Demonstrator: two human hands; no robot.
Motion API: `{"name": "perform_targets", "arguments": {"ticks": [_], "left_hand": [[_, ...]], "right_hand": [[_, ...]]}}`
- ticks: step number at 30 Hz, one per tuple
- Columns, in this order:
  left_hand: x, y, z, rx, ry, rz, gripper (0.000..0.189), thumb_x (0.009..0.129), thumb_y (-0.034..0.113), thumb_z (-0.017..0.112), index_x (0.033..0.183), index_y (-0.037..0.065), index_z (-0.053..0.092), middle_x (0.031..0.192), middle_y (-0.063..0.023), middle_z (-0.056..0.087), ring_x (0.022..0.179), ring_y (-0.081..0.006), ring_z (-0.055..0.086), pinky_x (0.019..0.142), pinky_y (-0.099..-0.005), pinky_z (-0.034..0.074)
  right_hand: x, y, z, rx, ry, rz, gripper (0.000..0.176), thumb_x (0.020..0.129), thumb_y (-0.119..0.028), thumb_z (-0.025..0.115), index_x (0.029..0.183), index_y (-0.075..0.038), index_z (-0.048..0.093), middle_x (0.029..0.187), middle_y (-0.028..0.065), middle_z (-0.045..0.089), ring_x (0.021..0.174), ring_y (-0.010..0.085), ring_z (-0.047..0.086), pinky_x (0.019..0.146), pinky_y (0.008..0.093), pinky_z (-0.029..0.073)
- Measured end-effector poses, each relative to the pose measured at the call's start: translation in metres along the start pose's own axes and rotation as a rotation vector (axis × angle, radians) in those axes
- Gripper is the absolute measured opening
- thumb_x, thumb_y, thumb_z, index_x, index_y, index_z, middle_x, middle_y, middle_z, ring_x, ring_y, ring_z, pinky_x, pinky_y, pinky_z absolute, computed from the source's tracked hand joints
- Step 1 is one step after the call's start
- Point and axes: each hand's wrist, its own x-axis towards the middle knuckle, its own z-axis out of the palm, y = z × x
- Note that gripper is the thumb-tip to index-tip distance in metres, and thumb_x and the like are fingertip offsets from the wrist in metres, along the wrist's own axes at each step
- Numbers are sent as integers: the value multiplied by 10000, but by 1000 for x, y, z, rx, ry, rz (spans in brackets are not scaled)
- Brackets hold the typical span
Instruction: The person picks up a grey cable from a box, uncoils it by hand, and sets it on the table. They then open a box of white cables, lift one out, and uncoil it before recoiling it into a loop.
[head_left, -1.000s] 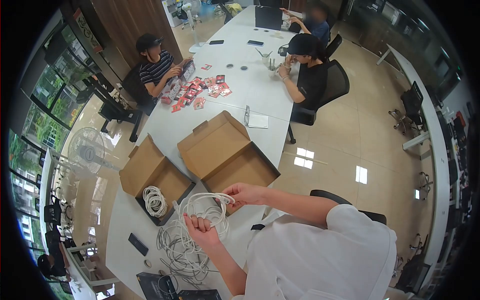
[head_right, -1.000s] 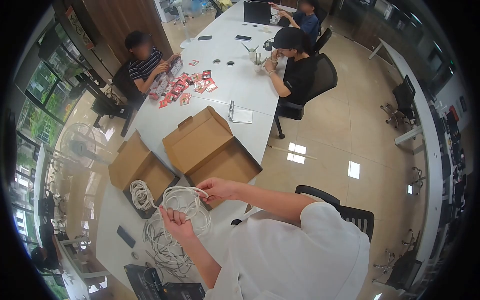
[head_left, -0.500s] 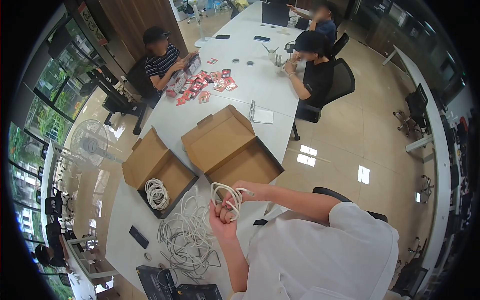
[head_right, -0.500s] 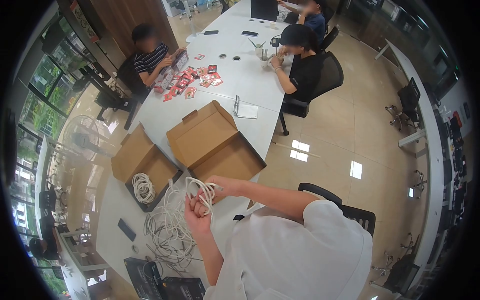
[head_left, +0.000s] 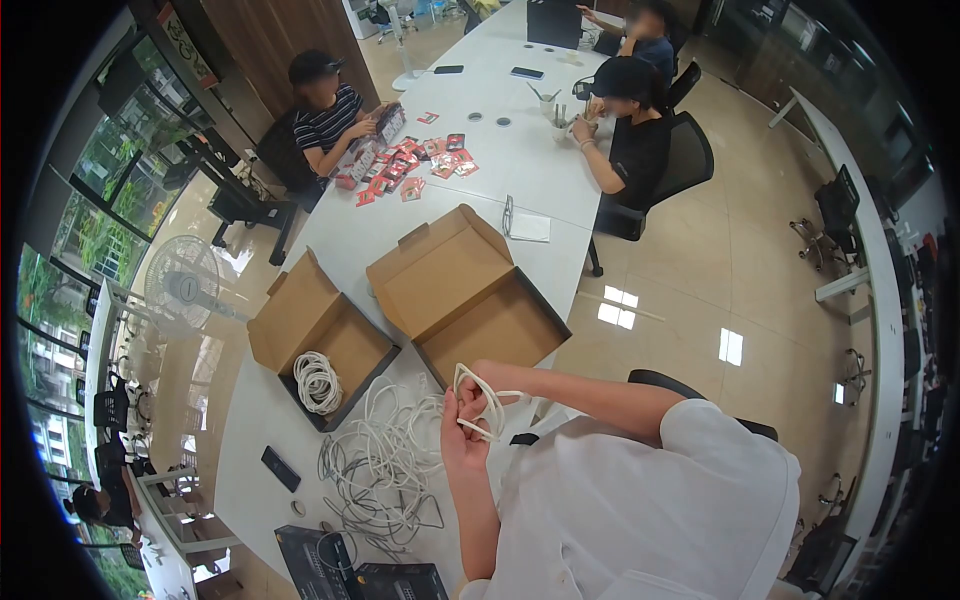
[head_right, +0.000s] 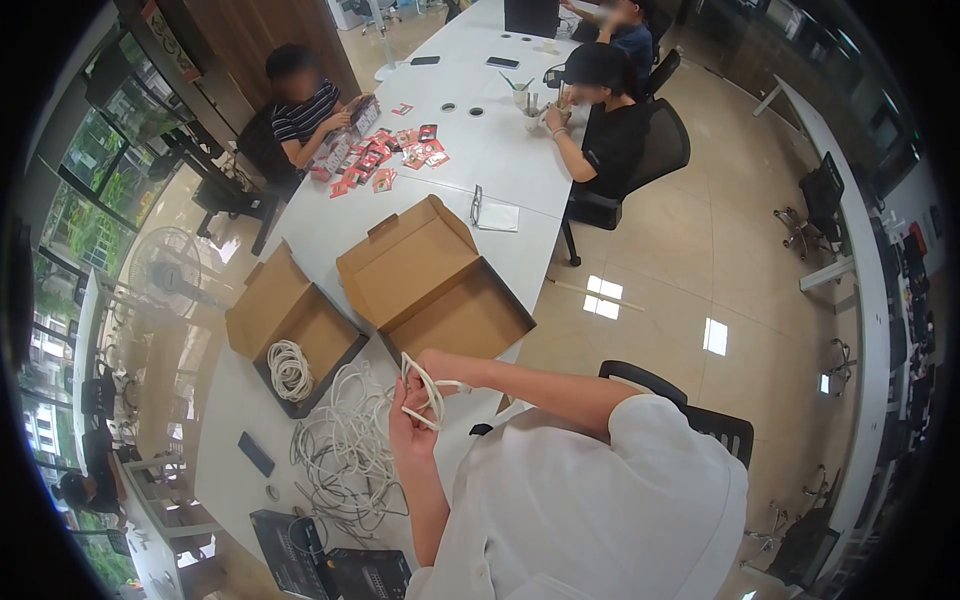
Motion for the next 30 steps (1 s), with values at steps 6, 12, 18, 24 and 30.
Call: {"name": "perform_targets", "arguments": {"ticks": [6,12,18,24,30], "left_hand": [[-1,-2,12,101,287,100,234,997,258,439,1010,46,537,820,-1,601,599,-83,555,498,-225,479],[-6,19,16,-247,118,175,303,989,241,479,732,139,356,574,62,211,412,-42,131,361,-221,98],[-15,42,9,-289,126,379,344,977,249,511,709,135,328,585,58,236,423,-42,154,371,-229,118],[-21,46,19,-147,224,584,153,968,249,528,886,128,481,580,65,255,441,-47,185,394,-222,167],[-25,44,23,-75,247,646,125,970,235,526,881,147,513,586,72,254,443,-41,177,397,-229,158]], "right_hand": [[-2,-2,5,164,13,-58,328,831,-303,696,655,-45,592,622,-7,559,552,83,475,502,254,367],[-5,7,2,496,174,67,324,944,-350,541,793,-78,630,623,-38,523,545,33,467,485,196,369],[-15,-18,-21,565,404,116,347,968,-386,484,959,-62,607,727,-3,562,626,66,537,547,208,421],[-27,-45,-18,390,137,-185,368,974,-306,496,1238,-48,496,998,18,556,772,82,537,698,214,433],[-17,-42,-12,473,303,-198,244,957,-184,544,1156,-41,556,887,7,576,764,77,532,694,224,441]]}}
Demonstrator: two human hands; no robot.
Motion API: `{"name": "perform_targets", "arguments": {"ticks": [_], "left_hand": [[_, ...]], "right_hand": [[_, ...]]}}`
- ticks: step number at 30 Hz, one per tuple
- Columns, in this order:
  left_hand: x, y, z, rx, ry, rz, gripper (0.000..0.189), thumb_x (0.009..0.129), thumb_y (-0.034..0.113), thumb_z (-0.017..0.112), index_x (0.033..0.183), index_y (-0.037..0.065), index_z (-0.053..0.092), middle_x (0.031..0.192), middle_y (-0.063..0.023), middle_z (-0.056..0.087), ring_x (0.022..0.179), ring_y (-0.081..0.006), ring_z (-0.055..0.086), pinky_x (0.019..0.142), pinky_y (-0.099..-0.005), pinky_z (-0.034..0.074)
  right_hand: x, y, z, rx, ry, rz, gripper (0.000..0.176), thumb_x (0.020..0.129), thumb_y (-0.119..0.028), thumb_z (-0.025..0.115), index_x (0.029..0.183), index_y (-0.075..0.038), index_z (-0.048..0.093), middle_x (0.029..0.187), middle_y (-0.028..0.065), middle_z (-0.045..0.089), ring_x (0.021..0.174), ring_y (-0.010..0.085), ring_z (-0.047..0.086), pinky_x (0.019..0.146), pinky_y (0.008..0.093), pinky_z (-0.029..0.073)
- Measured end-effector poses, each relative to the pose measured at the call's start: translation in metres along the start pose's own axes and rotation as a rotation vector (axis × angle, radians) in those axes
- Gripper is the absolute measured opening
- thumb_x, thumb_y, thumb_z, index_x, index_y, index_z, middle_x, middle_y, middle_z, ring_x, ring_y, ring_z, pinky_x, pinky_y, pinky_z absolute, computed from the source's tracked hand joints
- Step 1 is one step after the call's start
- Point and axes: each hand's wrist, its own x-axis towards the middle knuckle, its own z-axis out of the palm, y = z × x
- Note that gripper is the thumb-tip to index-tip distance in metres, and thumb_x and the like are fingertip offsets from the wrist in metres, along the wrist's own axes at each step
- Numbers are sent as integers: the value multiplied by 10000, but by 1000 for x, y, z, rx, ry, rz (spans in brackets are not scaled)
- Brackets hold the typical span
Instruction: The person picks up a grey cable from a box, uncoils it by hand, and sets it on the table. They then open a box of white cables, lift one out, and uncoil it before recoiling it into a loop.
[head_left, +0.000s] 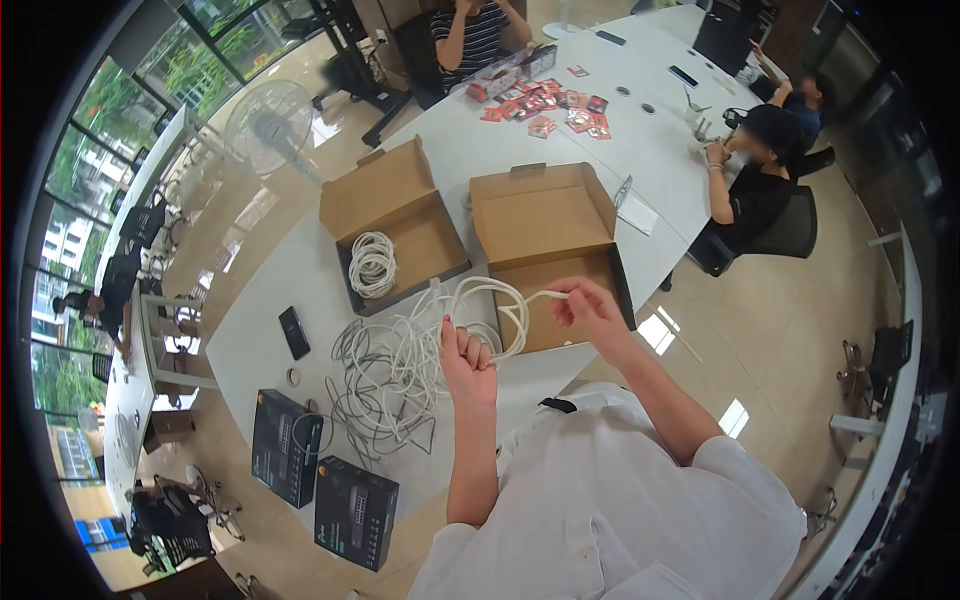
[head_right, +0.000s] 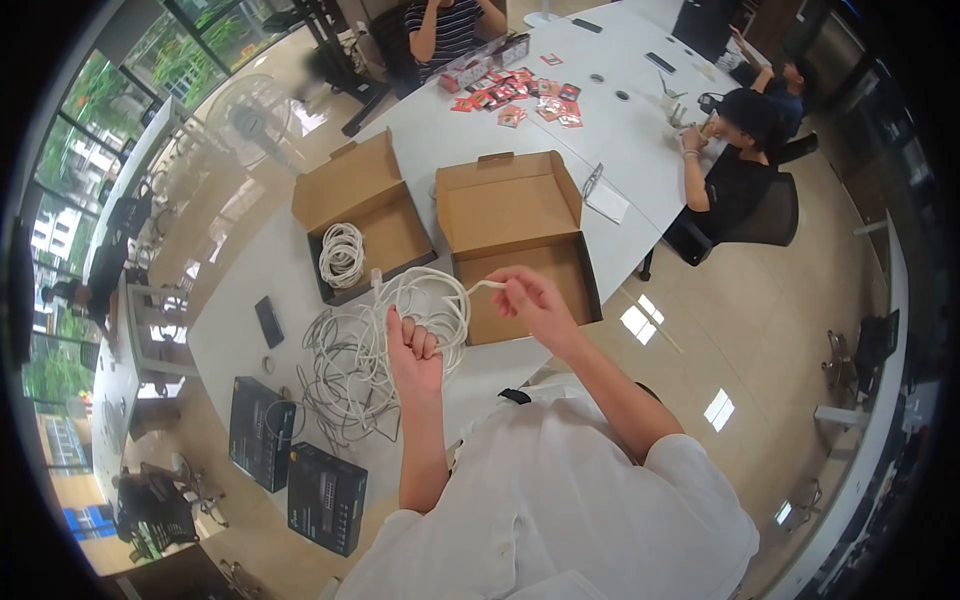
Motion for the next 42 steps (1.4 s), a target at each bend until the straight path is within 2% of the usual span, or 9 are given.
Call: {"name": "perform_targets", "arguments": {"ticks": [4,7,20,26,29,32,38,41,42], "left_hand": [[-1,0,-2,-5,-73,-12,88,972,248,519,956,161,524,590,69,254,447,-43,183,399,-227,161],[-3,-1,2,-30,-78,-53,88,972,215,512,1012,159,567,583,69,261,436,-44,186,389,-221,153],[-7,-23,6,57,-129,-304,130,943,266,572,977,145,539,586,78,301,431,-30,241,379,-215,162],[-10,-35,8,202,-56,-188,157,945,211,561,1041,97,509,580,84,326,443,-14,271,373,-203,191],[-14,-29,14,252,-68,-126,142,937,192,576,1022,87,533,585,82,361,448,-8,280,381,-194,202],[-15,-28,14,323,-106,-89,126,948,187,557,1013,84,527,583,86,351,447,-2,257,379,-191,188],[-10,-32,11,339,-170,52,103,956,178,543,1003,89,523,601,78,361,441,-3,232,383,-186,176],[-9,-18,19,303,-150,111,120,948,156,548,1031,75,517,608,68,364,457,-10,258,392,-191,188],[-9,-15,19,302,-121,130,141,951,154,540,1052,60,511,600,68,366,466,-9,274,395,-196,195]], "right_hand": [[5,9,-2,-15,273,-108,175,947,-207,573,1008,-42,574,845,-1,578,701,64,538,623,218,441],[6,9,-3,-59,256,-68,160,962,-209,542,972,-51,563,776,-4,554,679,77,527,640,235,441],[5,23,7,-10,-75,320,236,886,-263,657,967,-69,551,897,-15,559,788,59,545,675,217,450],[10,31,15,2,-338,195,279,797,-222,760,935,-69,571,794,-46,532,698,41,490,631,194,417],[15,27,9,-76,-597,371,316,754,-210,793,884,-75,539,731,-60,465,655,48,435,586,206,372],[19,35,6,-110,-705,323,332,732,-202,802,819,-77,507,689,-66,406,634,52,395,552,220,333],[31,36,-3,-344,-723,361,306,716,-163,807,734,-82,513,648,-62,460,610,44,432,545,208,362],[33,29,1,60,-579,400,239,736,-134,789,745,-70,559,662,-48,529,615,43,483,581,208,415],[34,36,-5,-26,-504,360,137,791,-119,737,797,-57,614,705,-38,577,651,41,516,613,213,444]]}}
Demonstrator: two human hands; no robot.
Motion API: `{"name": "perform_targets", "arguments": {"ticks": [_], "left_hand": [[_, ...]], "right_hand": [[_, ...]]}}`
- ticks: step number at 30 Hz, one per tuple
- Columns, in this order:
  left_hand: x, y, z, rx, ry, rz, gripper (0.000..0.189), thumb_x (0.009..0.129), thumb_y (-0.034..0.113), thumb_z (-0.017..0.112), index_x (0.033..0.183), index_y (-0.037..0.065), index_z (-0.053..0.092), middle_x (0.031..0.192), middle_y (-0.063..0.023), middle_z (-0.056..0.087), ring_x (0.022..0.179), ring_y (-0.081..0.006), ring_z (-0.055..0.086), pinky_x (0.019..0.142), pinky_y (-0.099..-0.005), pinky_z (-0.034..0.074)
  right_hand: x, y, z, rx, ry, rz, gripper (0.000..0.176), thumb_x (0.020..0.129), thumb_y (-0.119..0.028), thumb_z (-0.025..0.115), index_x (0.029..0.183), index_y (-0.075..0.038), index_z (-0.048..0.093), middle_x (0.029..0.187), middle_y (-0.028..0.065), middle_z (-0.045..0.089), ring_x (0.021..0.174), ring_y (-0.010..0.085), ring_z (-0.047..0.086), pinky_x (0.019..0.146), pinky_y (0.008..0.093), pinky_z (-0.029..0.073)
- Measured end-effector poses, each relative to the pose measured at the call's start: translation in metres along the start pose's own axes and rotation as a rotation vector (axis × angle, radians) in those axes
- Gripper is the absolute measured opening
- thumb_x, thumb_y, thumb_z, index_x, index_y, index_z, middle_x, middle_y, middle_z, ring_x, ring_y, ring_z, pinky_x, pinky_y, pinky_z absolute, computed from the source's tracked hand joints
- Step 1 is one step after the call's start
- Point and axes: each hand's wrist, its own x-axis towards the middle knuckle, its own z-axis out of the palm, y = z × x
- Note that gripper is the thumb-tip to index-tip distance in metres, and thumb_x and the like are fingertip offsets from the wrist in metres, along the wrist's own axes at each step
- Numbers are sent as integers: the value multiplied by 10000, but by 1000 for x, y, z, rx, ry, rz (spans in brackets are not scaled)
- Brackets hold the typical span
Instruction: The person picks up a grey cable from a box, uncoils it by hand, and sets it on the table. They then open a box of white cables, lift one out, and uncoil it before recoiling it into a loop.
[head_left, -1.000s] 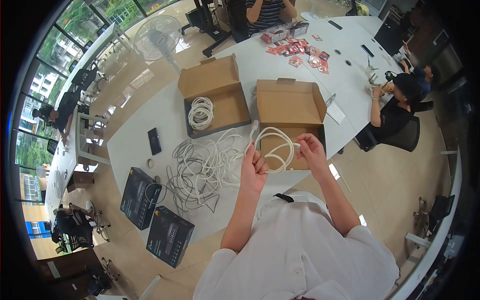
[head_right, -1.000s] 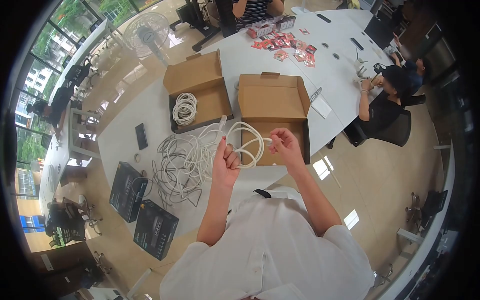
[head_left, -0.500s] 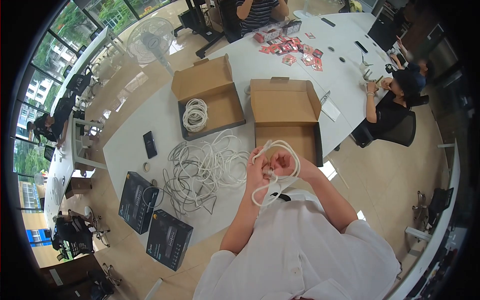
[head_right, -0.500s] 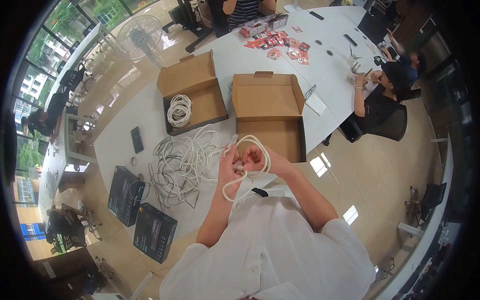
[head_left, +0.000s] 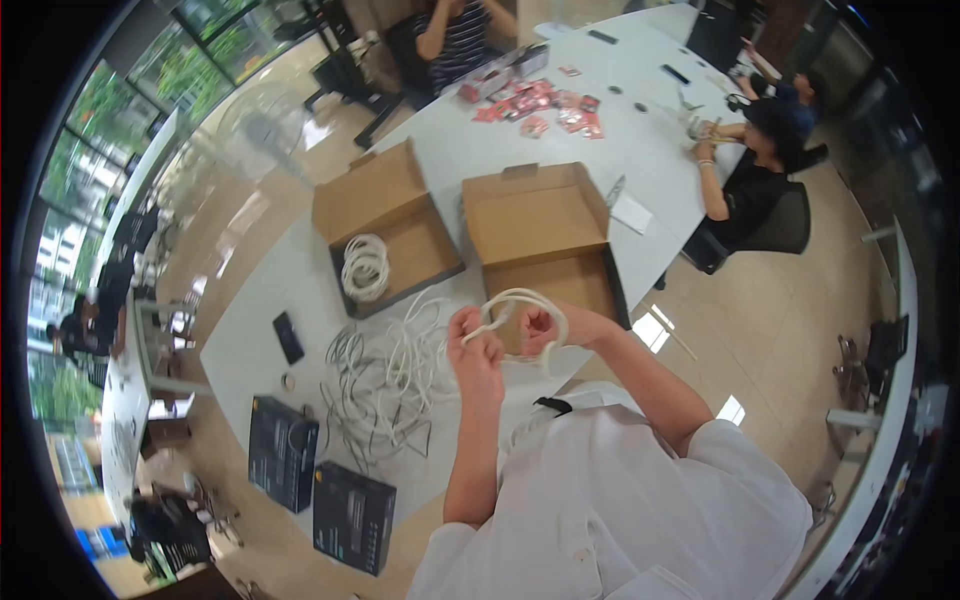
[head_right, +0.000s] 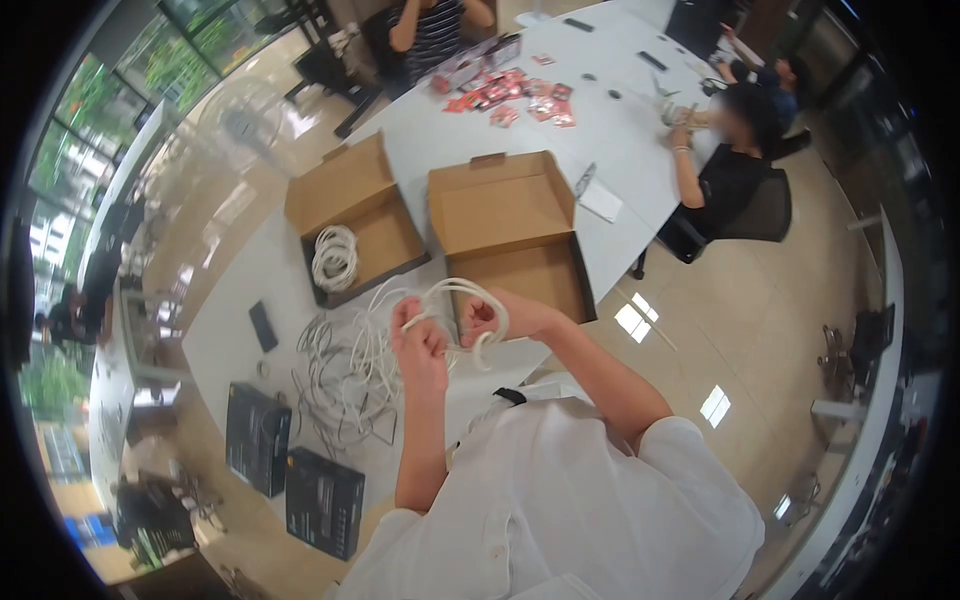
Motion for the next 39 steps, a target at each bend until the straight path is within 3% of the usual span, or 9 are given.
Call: {"name": "perform_targets", "arguments": {"ticks": [3,7,16,19,28,31,34,37,39], "left_hand": [[9,8,-3,1,-15,81,193,949,157,537,1097,41,493,590,65,327,491,-17,295,404,-203,220],[22,22,-20,-89,30,120,203,972,244,523,817,149,431,590,72,256,459,-25,225,389,-201,203],[9,1,16,-91,-6,61,174,980,176,480,1116,74,445,625,53,293,483,-31,258,422,-194,248],[-3,-13,29,-16,-62,30,177,973,148,473,1131,83,428,632,43,303,504,-38,275,449,-200,267],[-1,-13,16,83,-85,142,177,957,111,473,1127,76,436,645,40,309,536,-38,264,482,-196,247],[3,-6,17,64,-51,178,182,939,60,451,1119,83,446,634,39,309,540,-44,262,493,-201,244],[6,-2,19,85,-40,223,196,931,41,439,1121,86,448,631,37,309,543,-48,261,499,-201,242],[1,-3,19,129,-49,237,201,933,50,440,1131,86,445,636,35,308,548,-49,260,502,-198,238],[-2,-6,19,131,-65,229,205,932,54,444,1135,86,443,638,35,308,553,-48,262,503,-197,235]], "right_hand": [[-8,-1,-7,67,171,-86,92,846,-134,682,828,-58,634,743,-35,593,689,38,526,619,216,443],[-16,3,-14,49,147,-134,156,912,-180,610,978,-41,637,815,-8,615,772,69,570,710,215,460],[-17,-4,8,154,358,-298,651,899,-204,641,1420,-21,296,1207,72,540,1082,122,528,937,266,430],[-24,-21,11,41,408,-382,752,871,-193,672,1448,-9,225,1245,90,520,1079,126,520,942,269,430],[-35,-20,12,-475,398,-283,703,787,-10,547,1420,7,241,990,126,598,847,218,577,749,309,494],[-37,-33,15,-680,383,34,650,832,-62,543,1407,9,247,807,154,610,686,293,581,669,350,492],[-35,-26,18,-708,461,-61,593,867,-138,566,1373,21,301,703,161,599,618,350,571,624,398,476],[-31,-22,22,-783,623,-324,466,871,-182,604,1247,35,435,736,148,613,660,343,593,618,422,465],[-34,-30,26,-818,706,-283,351,869,-182,618,1132,8,487,786,153,629,711,335,613,629,418,475]]}}
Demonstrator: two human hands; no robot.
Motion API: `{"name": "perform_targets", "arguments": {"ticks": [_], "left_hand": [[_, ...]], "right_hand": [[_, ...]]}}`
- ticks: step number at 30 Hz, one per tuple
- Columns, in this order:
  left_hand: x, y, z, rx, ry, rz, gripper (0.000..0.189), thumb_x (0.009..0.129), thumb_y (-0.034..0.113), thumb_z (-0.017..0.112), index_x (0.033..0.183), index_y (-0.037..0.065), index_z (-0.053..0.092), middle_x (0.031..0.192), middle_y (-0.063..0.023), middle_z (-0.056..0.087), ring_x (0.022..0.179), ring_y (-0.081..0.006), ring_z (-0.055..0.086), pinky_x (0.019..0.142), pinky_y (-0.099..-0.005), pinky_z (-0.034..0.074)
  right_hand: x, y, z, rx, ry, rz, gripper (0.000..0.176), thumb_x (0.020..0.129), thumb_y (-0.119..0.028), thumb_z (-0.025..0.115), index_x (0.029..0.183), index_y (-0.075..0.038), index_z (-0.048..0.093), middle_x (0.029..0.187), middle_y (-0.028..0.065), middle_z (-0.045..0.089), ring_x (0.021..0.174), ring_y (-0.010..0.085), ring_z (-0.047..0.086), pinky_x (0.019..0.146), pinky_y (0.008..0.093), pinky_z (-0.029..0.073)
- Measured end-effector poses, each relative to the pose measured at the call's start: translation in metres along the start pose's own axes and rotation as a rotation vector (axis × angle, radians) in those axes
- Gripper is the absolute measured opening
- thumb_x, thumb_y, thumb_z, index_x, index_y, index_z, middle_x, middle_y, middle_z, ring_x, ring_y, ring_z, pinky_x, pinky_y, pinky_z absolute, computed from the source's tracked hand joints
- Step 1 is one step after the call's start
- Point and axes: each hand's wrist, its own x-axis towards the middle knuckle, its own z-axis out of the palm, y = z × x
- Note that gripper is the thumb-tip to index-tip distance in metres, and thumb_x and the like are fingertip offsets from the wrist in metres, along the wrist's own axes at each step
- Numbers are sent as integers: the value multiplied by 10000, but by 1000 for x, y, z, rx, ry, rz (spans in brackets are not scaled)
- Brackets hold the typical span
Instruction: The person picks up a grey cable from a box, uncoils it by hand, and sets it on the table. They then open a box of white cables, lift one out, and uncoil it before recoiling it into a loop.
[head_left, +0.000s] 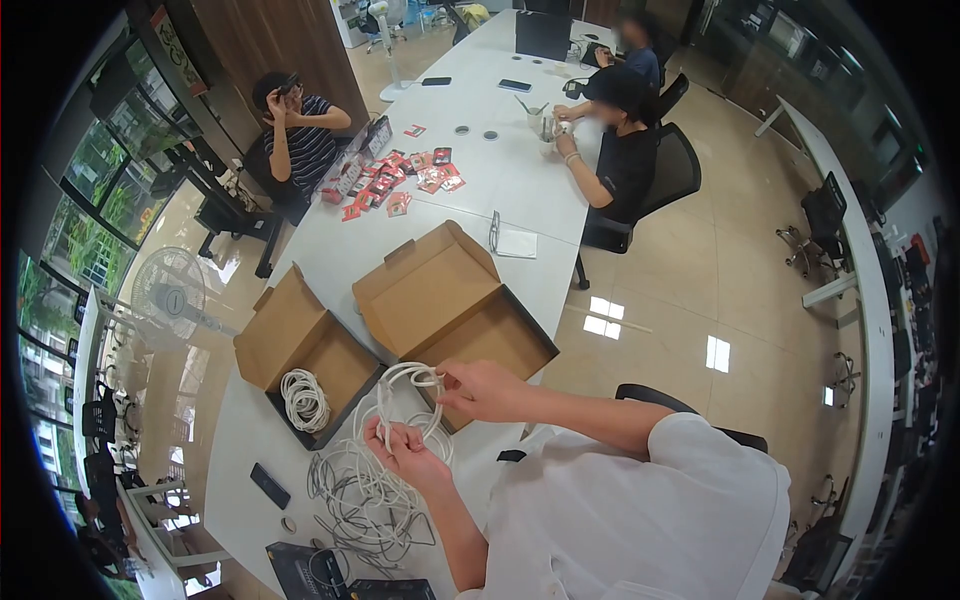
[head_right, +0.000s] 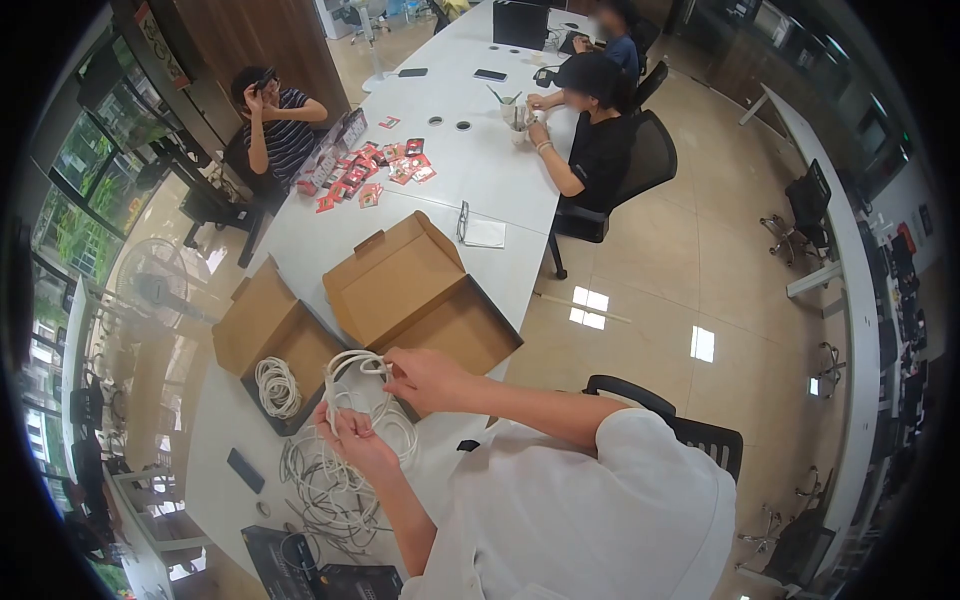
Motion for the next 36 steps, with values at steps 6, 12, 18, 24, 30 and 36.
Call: {"name": "perform_targets", "arguments": {"ticks": [6,12,18,24,30,36], "left_hand": [[-10,-13,-2,-18,-70,-60,220,920,51,471,1135,82,441,642,35,318,562,-44,272,498,-197,225],[-14,-17,-4,74,-151,-121,231,938,81,474,1166,74,440,661,26,341,541,-55,273,495,-205,237],[-10,-19,-4,-44,-86,-184,232,950,127,495,1173,74,456,664,32,343,534,-55,280,485,-208,242],[16,-7,-36,-425,-13,-166,201,975,191,486,1148,88,495,665,33,322,501,-52,271,464,-207,260],[20,3,-36,-404,96,-146,156,979,195,484,1102,100,496,650,50,310,502,-49,268,462,-205,260],[14,1,-28,-227,62,-213,175,973,189,496,1127,103,498,654,46,325,506,-43,282,469,-207,259]], "right_hand": [[-4,1,-1,-276,98,-33,181,821,-144,633,885,-31,507,721,141,611,670,342,603,581,417,471],[-8,8,3,-441,0,26,109,780,-102,617,825,-38,542,693,136,606,616,329,599,543,423,461],[-15,-3,12,-303,75,-179,103,762,-103,635,841,-54,592,634,114,593,560,311,591,522,415,460],[-23,-18,19,-218,81,-128,120,775,-99,635,795,-40,533,629,123,574,568,318,579,510,411,447],[-30,-20,32,-185,142,-261,145,773,-84,637,771,-38,500,609,116,545,548,321,556,487,414,420],[-26,-13,27,-226,129,-326,122,766,-74,642,783,-49,524,634,109,553,578,320,567,502,414,432]]}}
